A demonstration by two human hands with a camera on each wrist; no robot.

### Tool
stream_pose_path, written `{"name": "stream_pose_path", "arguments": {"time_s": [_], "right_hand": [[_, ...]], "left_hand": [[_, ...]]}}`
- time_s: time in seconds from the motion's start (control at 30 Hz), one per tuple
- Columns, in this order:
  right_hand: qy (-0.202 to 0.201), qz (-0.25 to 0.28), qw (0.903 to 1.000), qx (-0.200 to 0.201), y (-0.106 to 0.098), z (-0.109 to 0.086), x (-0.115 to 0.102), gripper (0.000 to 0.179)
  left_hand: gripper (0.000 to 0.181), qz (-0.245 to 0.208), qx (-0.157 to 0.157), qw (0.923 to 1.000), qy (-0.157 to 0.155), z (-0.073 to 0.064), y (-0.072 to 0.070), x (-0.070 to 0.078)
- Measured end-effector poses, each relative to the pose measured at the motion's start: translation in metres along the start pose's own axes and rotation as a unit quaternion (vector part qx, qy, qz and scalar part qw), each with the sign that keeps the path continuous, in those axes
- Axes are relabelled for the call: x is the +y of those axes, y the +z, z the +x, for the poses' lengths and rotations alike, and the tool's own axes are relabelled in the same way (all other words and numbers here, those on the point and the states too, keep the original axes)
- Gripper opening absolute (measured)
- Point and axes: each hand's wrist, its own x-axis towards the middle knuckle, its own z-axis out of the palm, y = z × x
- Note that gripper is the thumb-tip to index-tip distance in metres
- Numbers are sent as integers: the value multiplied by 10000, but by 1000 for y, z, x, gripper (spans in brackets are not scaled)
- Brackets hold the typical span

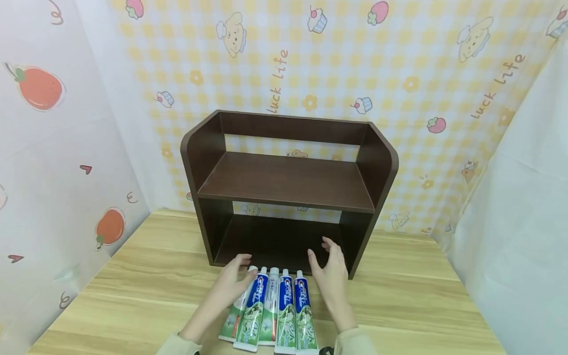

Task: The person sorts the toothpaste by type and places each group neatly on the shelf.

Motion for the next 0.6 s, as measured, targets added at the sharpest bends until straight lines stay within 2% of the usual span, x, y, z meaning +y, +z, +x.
{"name": "stream_pose_path", "arguments": {"time_s": [0.2,0.37,0.6], "right_hand": [[104,191,9995,226,-8,7,4,45],[288,312,9988,239,-15,11,8,44],[479,371,9977,304,-22,13,16,43]], "left_hand": [[42,-301,51,9994,-188,-1,0,-4],[41,-388,75,9989,-261,-3,0,-8],[42,-527,-43,9978,-403,-8,0,-15]]}}
